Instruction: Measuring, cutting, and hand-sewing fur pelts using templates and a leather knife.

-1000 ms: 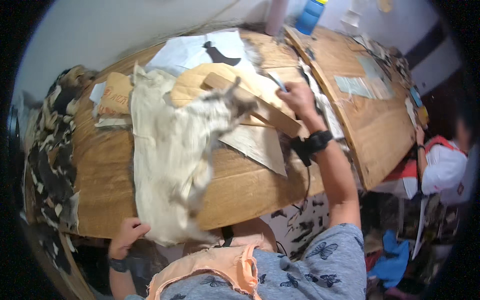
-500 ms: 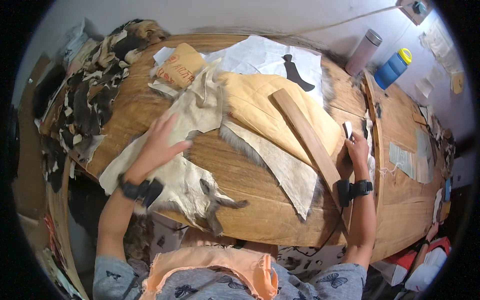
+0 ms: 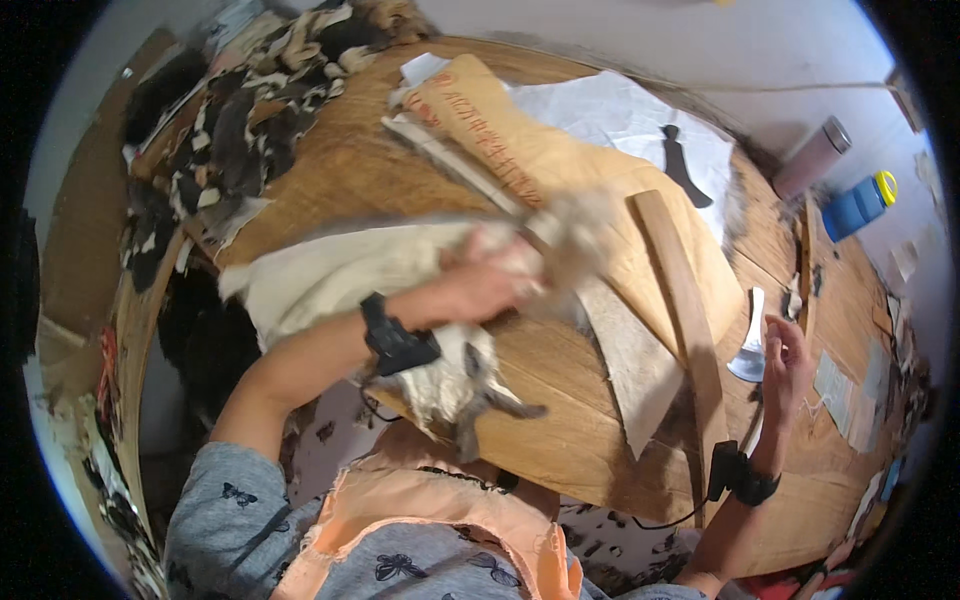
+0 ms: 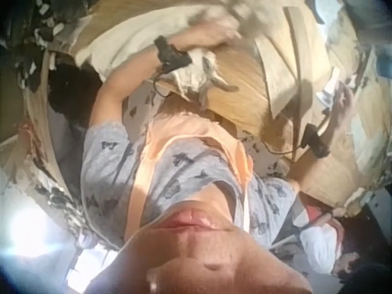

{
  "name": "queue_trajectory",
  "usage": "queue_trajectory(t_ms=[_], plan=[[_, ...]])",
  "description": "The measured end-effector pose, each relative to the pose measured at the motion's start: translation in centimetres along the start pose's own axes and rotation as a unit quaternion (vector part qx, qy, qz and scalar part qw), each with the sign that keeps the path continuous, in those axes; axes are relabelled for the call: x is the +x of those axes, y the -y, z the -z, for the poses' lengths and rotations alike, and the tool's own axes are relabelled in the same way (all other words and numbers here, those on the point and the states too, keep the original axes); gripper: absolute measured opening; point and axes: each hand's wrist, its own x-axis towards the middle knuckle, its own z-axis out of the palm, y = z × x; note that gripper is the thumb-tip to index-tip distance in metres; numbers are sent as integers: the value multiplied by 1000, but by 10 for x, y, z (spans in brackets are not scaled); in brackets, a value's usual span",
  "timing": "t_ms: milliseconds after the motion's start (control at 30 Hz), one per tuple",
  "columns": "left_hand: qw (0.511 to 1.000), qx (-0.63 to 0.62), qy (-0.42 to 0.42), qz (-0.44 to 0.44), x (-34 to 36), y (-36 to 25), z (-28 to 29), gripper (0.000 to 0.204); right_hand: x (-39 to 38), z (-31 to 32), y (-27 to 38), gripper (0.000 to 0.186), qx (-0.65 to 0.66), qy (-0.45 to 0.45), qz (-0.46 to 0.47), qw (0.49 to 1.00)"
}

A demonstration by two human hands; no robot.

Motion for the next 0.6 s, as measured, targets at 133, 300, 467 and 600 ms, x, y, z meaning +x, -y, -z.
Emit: queue_trajectory(t_ms=[133, 300, 467, 600], plan=[[981, -91, 170, -32, -25, -134, 31, 42, 3, -28, 95, 12, -80, 37, 73, 993], [960, -193, 102, -176, -60, -143, 27, 46, -10, -78, 154, 14, -86, 159, 185, 966], [955, -229, -184, 28, -123, -5, 99, 25, -36, -106, 156, 15, -85, 251, 90, 960], [914, -34, -299, 272, -170, 101, 135, 23, -52, -132, 147, 20, -55, 253, 95, 961]])
